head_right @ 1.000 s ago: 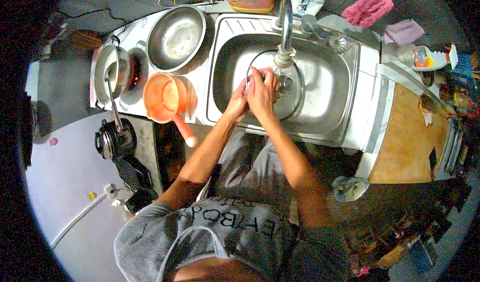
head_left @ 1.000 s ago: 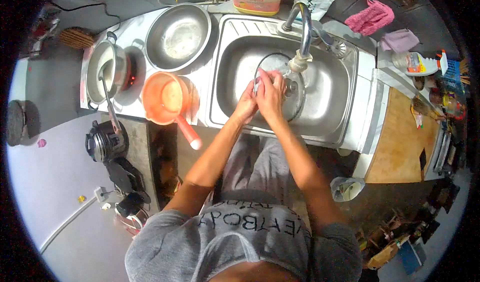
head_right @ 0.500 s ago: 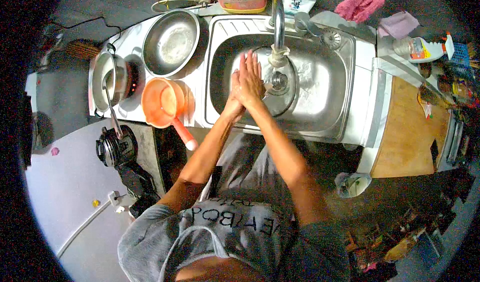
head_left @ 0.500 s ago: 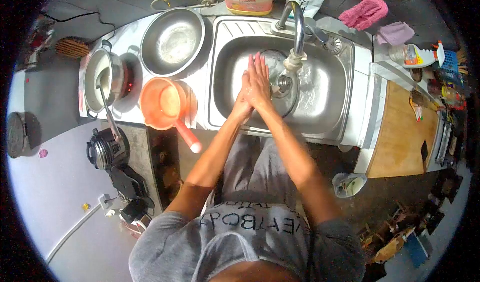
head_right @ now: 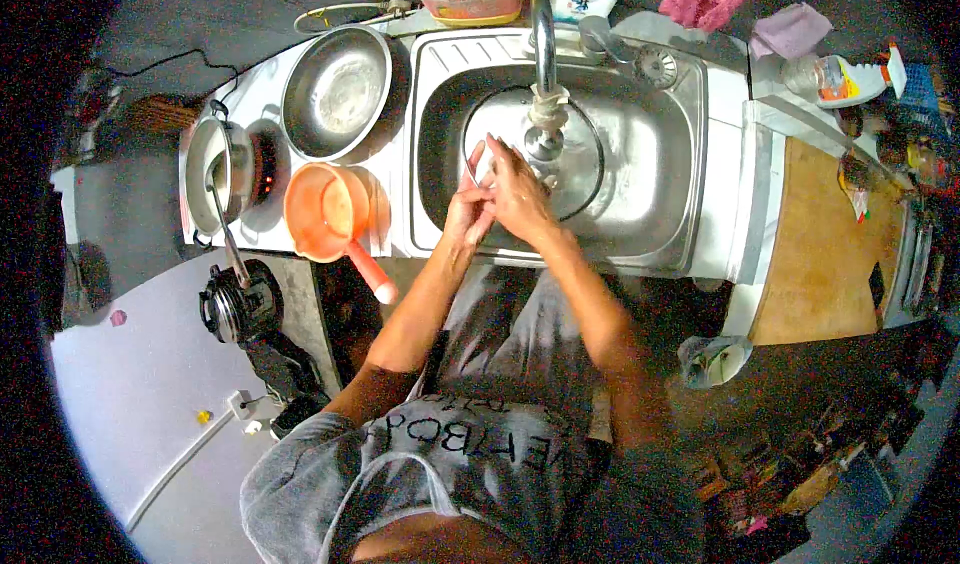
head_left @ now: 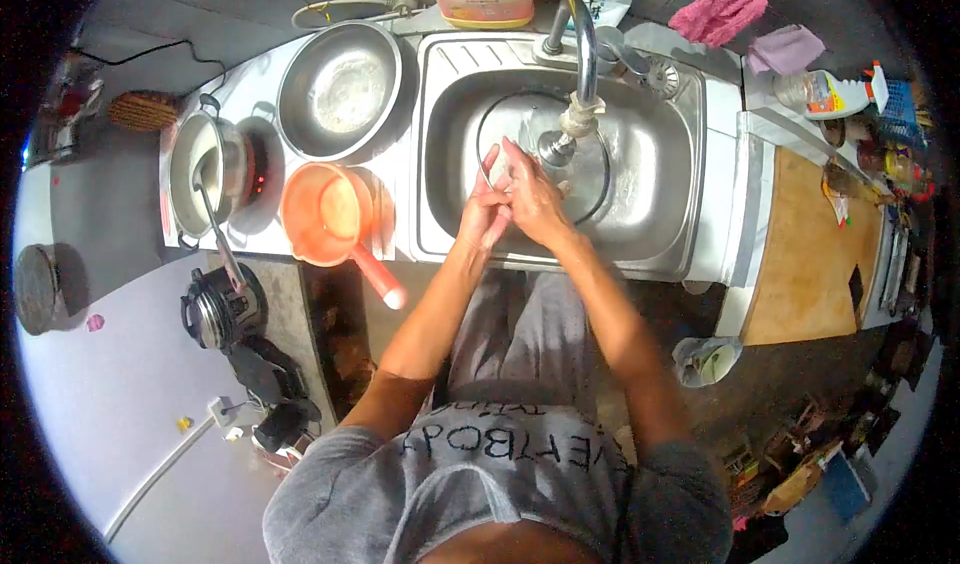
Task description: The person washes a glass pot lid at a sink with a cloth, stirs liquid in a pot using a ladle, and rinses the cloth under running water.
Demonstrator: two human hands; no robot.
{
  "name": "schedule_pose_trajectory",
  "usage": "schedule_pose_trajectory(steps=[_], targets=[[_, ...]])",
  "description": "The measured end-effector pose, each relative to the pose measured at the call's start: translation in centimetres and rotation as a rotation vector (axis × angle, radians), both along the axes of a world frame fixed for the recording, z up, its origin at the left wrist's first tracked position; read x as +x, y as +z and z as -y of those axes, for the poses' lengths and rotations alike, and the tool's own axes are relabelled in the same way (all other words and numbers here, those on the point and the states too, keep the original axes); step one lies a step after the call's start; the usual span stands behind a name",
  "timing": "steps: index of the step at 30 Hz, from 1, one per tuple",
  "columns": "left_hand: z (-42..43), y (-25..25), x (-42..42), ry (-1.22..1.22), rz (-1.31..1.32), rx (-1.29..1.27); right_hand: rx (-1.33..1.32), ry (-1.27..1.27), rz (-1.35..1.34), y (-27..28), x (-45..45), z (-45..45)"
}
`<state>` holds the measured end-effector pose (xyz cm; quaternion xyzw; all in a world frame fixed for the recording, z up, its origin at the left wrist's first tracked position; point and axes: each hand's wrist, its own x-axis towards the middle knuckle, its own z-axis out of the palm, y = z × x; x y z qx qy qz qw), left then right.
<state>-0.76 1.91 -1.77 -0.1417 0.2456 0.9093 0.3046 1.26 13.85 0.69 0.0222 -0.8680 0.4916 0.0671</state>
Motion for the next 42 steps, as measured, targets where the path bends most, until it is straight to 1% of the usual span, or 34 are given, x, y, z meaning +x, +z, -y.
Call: schedule_pose_trajectory(steps=[2, 3, 4, 6, 8, 10, 11, 13, 14, 15, 17, 18, 19, 20, 22, 23, 24, 25, 26, 28, 30, 31, 33, 35, 36, 37, 38, 40, 42], targets=[[0.1, 0.3, 0.0, -0.027, 0.026, -0.007, -0.082, 0.069, 0.07, -0.5, 1.9, -2.3], [-0.2, 1.0, -0.1, 0.013, 0.034, 0.032, -0.1, -0.01, -0.018, -1.2, 2.7, -3.1], [-0.5, 1.3, 0.0, 0.054, 0.045, 0.071, 0.028, -0.094, -0.103, -1.8, 3.0, -4.2], [-0.7, 1.2, 0.0, 0.052, 0.035, 0.08, 0.074, -0.313, -0.108, -2.8, 2.6, -6.3], [-0.7, 1.3, 0.3, 0.036, 0.063, 0.119, 0.266, -0.435, -0.118, -3.7, 0.2, -8.4], [-0.4, 1.0, 0.6, -0.008, 0.05, 0.128, 0.359, -0.525, 0.099, -3.6, -2.9, -10.5], [-0.1, 1.0, 1.0, -0.05, 0.047, 0.136, 0.355, -0.524, 0.099, -4.1, -4.3, -11.3], [-0.1, 1.3, 1.6, -0.087, 0.034, 0.113, -0.248, -0.443, 0.131, -5.1, -7.4, -12.6], [-0.1, 1.4, 1.8, -0.126, 0.027, 0.096, -0.252, -0.443, 0.13, -7.4, -8.8, -12.5], [-0.1, 1.6, 1.8, -0.131, 0.033, 0.077, -0.376, -0.32, 0.063, -11.0, -9.9, -12.1], [0.0, 2.0, 1.5, -0.134, 0.039, 0.08, -0.493, -0.194, 0.0, -10.1, -9.9, -10.8], [0.0, 2.1, 1.4, -0.134, 0.044, 0.081, -0.262, -0.092, 0.105, -4.8, -8.9, -9.0], [0.1, 2.2, 1.4, -0.128, 0.041, 0.08, -0.031, 0.011, 0.203, -1.5, -8.1, -7.6], [0.2, 2.2, 1.2, -0.138, 0.032, 0.054, -0.033, 0.016, 0.196, -1.6, -7.9, -7.2], [0.7, 2.0, 2.3, -0.141, 0.046, 0.026, -0.058, 0.285, -0.035, -1.6, -6.1, -6.2], [0.4, 1.5, 2.0, -0.14, 0.044, -0.026, -0.065, 0.379, 0.05, -1.4, -5.4, -5.8], [-0.2, 1.5, 1.3, -0.139, 0.037, -0.076, -0.068, 0.469, 0.131, -0.1, -5.2, -5.4], [-0.2, 1.6, 1.1, -0.135, 0.038, -0.1, -0.044, 0.501, 0.131, 1.3, -5.0, -5.4], [0.0, 1.7, 1.1, -0.137, 0.052, -0.064, -0.051, 0.503, 0.14, 0.8, -4.8, -5.8], [0.5, 1.7, 0.8, -0.183, 0.002, -0.013, -0.082, 0.399, 0.136, -0.8, -6.2, -8.3], [1.2, 1.8, 0.9, -0.172, -0.019, 0.028, -0.002, 0.114, 0.134, -1.8, -7.2, -12.4], [1.4, 1.9, 0.6, -0.165, -0.044, 0.072, -0.003, 0.111, 0.128, -1.2, -6.9, -13.0], [1.9, 2.0, 0.7, -0.14, -0.031, 0.073, -0.236, -0.072, 0.169, -0.1, -4.8, -13.3], [2.2, 2.2, 0.6, -0.084, 0.002, 0.08, -0.217, -0.14, 0.175, -2.2, -1.7, -12.7], [2.2, 2.0, 0.5, -0.08, -0.001, 0.082, -0.323, -0.182, 0.186, -4.2, 0.2, -11.8], [2.3, 1.7, 0.4, -0.069, -0.007, 0.077, -0.186, -0.093, 0.144, -2.8, 2.0, -10.5], [2.5, 1.3, 0.5, -0.059, -0.01, 0.07, -0.139, -0.064, 0.137, -0.8, 2.8, -9.5], [2.9, 0.8, 0.4, -0.057, -0.001, 0.089, -0.115, -0.211, -0.04, -1.8, 3.6, -9.6], [2.9, 0.7, 0.4, -0.058, 0.02, 0.124, -0.368, -0.552, 0.043, -5.0, 3.7, -12.1]])
